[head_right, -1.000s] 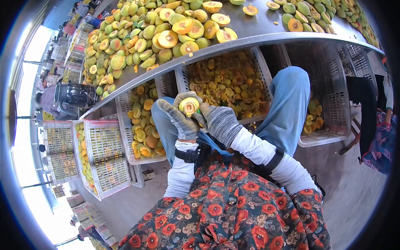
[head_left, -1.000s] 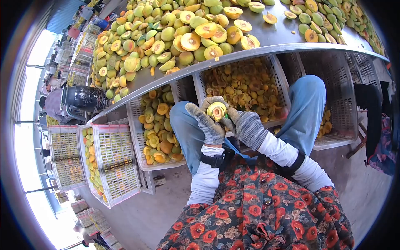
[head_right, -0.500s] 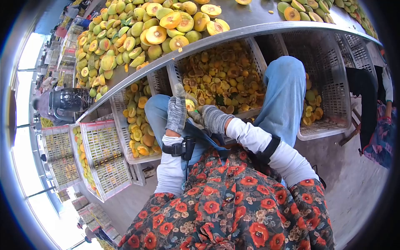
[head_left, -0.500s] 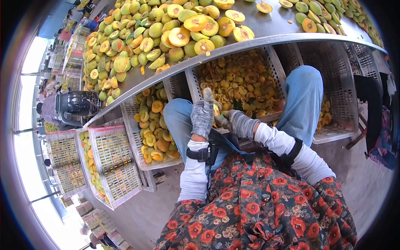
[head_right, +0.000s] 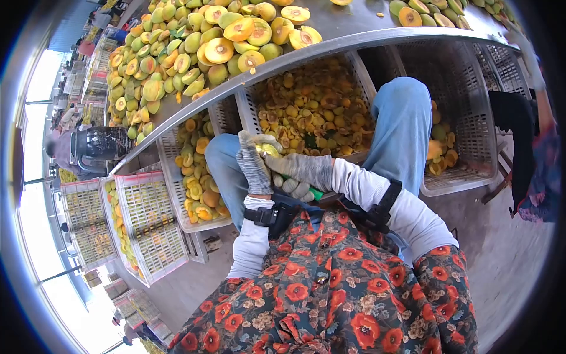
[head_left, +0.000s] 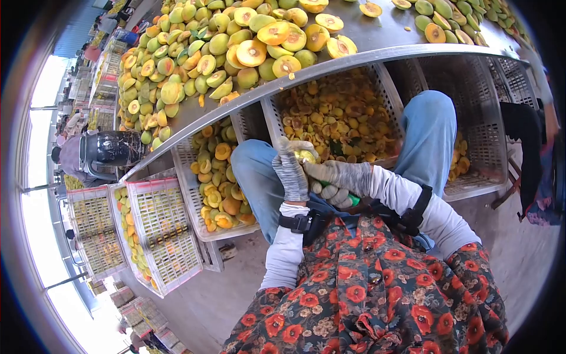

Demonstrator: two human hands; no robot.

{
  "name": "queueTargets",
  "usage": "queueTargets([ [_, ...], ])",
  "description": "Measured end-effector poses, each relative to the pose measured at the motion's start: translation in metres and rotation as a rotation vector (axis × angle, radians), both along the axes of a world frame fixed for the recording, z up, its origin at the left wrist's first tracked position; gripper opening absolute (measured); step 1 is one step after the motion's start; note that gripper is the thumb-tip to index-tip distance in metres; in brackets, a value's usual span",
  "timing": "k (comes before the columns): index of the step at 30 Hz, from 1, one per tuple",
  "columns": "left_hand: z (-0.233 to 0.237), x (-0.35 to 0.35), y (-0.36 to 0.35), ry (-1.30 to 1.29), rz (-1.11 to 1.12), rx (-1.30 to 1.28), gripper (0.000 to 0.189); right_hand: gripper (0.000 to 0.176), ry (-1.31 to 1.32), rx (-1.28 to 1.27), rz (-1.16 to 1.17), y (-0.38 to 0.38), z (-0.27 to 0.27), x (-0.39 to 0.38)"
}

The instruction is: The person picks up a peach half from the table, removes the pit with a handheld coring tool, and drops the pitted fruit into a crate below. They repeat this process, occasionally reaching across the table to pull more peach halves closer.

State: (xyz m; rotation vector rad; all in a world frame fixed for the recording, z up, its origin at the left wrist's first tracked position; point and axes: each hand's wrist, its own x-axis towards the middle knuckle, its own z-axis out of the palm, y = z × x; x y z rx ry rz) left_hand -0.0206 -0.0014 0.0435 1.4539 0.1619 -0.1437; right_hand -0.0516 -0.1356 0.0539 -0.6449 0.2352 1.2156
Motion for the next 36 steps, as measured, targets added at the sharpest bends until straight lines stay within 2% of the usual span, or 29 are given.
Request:
queueTargets([
  [1, -0.019, -0.001, 0.001, -0.039, 0.119, 0.118, 0.059, 0.049, -0.103, -0.218, 0.049, 0.001, 0.011, 0.0],
  [2, -0.036, -0.001, 0.007, -0.035, 0.115, 0.121, 0.059, 0.049, -0.098, -0.216, 0.046, 0.0, 0.009, -0.002],
  [4, -0.036, 0.002, 0.015, -0.284, -0.205, 0.171, 0.059, 0.048, -0.052, -0.2, 0.129, -0.003, 0.0, -0.005],
  [5, -0.024, 0.005, 0.023, 0.024, -0.459, 0.205, 0.058, 0.045, 0.09, 0.077, 0.146, -0.004, -0.018, -0.006],
  [6, -0.028, 0.005, 0.018, 0.024, -0.458, 0.202, 0.058, 0.045, 0.091, 0.074, 0.147, -0.001, -0.033, -0.009],
  [8, -0.041, 0.003, 0.006, 0.246, -0.266, -0.737, 0.049, 0.043, 0.306, 0.784, -0.023, 0.003, -0.047, -0.011],
  [9, -0.048, 0.001, 0.003, 0.379, -0.105, -0.805, 0.051, 0.041, 0.284, 0.856, -0.033, -0.002, -0.035, -0.003],
  [10, -0.042, 0.0, -0.003, 0.472, 0.119, -0.741, 0.049, 0.042, 0.245, 0.866, -0.126, -0.011, -0.025, 0.002],
  [12, -0.067, 0.008, 0.024, 0.424, -0.119, -0.869, 0.046, 0.037, 0.122, 0.36, -0.403, -0.032, -0.032, 0.011],
  [13, -0.047, 0.008, 0.019, 0.274, -0.147, -0.831, 0.043, 0.037, 0.109, 0.372, -0.354, -0.038, -0.05, 0.011],
  [16, -0.002, 0.016, 0.031, -0.054, 0.014, -0.494, 0.039, 0.019, -0.845, -0.995, -0.773, -0.026, -0.121, 0.016],
  [18, 0.027, 0.015, 0.059, -0.155, 0.161, -0.494, 0.04, 0.018, -0.461, -0.851, -0.634, -0.032, -0.091, 0.017],
  [20, 0.013, 0.023, 0.109, -0.097, 0.344, -0.491, 0.042, 0.018, -0.51, -0.886, -0.623, -0.03, -0.107, 0.011],
  [22, -0.016, 0.037, 0.168, -0.044, 0.409, -0.315, 0.048, 0.018, -0.533, -0.935, -0.642, -0.029, -0.1, 0.015],
  [24, -0.015, 0.066, 0.188, 0.163, 0.567, -0.391, 0.052, 0.019, -0.271, -0.889, -0.55, -0.02, -0.065, 0.015],
  [25, -0.017, 0.08, 0.199, 0.118, 0.526, -0.583, 0.053, 0.017, -0.268, -0.888, -0.574, -0.016, -0.068, 0.017],
  [26, -0.022, 0.085, 0.203, 0.125, 0.512, -0.58, 0.053, 0.017, -0.258, -0.891, -0.586, -0.016, -0.069, 0.017],
  [28, 0.01, 0.095, 0.18, 0.14, 0.658, -0.007, 0.053, 0.016, -0.248, -0.884, -0.592, -0.019, -0.064, 0.02],
  [29, -0.017, 0.106, 0.19, -0.104, 0.656, 0.368, 0.049, 0.016, -0.255, -0.82, -0.657, -0.023, -0.077, 0.018],
  [30, 0.014, 0.109, 0.147, -0.223, 0.738, 0.383, 0.032, 0.016, -0.251, -0.835, -0.705, -0.026, -0.076, 0.019],
  [32, 0.044, 0.123, 0.101, -0.634, 0.557, 0.918, 0.013, 0.018, -0.217, -0.84, -0.737, -0.023, -0.069, 0.02],
  [33, 0.074, 0.128, 0.065, -0.713, 0.419, 1.041, 0.005, 0.018, -0.212, -0.85, -0.763, -0.023, -0.068, 0.021],
  [34, 0.08, 0.14, 0.042, -0.712, 0.262, 1.08, 0.009, 0.016, -0.225, -0.854, -0.698, -0.023, -0.067, 0.022],
  [35, 0.091, 0.149, 0.022, -0.582, 0.03, 1.113, 0.02, 0.015, -0.24, -0.852, -0.623, -0.023, -0.069, 0.022],
  [36, 0.068, 0.17, 0.01, -0.531, 0.103, 1.259, 0.033, 0.015, -0.245, -0.852, -0.626, -0.023, -0.08, 0.02],
])
